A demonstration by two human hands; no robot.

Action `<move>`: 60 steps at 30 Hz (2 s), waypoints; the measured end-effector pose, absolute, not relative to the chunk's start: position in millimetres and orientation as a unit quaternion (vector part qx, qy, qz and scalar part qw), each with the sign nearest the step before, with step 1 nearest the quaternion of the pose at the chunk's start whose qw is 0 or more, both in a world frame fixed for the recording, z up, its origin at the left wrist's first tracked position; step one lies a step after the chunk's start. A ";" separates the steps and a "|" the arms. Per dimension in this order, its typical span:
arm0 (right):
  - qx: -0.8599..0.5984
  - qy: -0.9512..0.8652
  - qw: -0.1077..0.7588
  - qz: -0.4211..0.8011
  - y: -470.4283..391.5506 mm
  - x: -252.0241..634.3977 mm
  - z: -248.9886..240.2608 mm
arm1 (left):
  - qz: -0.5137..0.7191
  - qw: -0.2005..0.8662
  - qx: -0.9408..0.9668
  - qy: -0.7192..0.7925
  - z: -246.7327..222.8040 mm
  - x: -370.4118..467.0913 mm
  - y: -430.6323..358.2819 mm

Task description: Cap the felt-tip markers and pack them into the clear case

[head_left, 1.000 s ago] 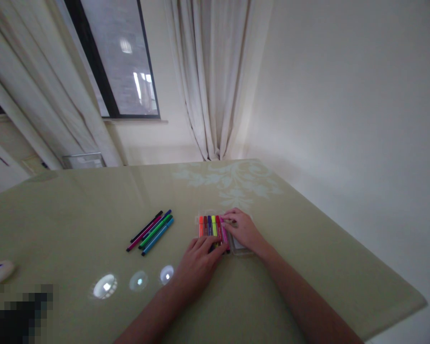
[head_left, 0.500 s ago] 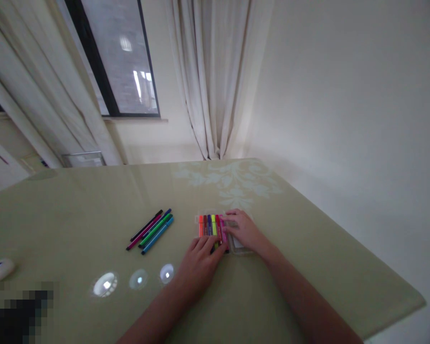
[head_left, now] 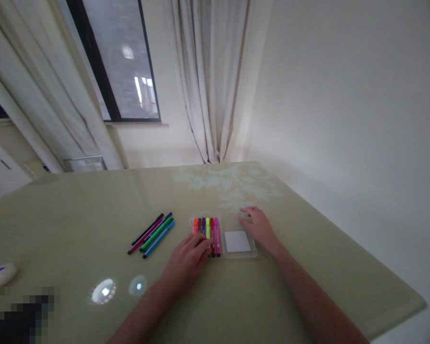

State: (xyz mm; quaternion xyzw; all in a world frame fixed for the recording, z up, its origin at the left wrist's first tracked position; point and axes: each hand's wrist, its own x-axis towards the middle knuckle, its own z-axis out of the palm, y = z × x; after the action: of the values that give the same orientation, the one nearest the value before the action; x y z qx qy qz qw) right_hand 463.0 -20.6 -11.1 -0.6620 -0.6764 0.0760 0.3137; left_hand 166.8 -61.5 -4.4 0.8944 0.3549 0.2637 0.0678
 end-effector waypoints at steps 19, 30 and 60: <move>-0.628 -0.708 0.310 0.095 -19.6 442.9 -17.1 | 0.056 -0.064 0.740 0.667 16.8 110.2 -32.1; -0.442 -0.635 0.470 0.424 -65.1 373.4 23.2 | 0.384 0.386 0.700 0.462 25.0 170.6 -67.1; -0.551 -0.500 0.534 0.402 -24.4 414.5 1.7 | 0.275 0.027 0.901 0.334 -16.2 180.2 -75.5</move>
State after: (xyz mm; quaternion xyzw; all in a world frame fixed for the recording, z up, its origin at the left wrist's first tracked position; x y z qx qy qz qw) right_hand 414.5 -24.4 1.7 -0.5512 -0.4995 0.4022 0.5337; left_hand 180.2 -75.5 -16.2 0.9011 0.3341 0.2750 0.0269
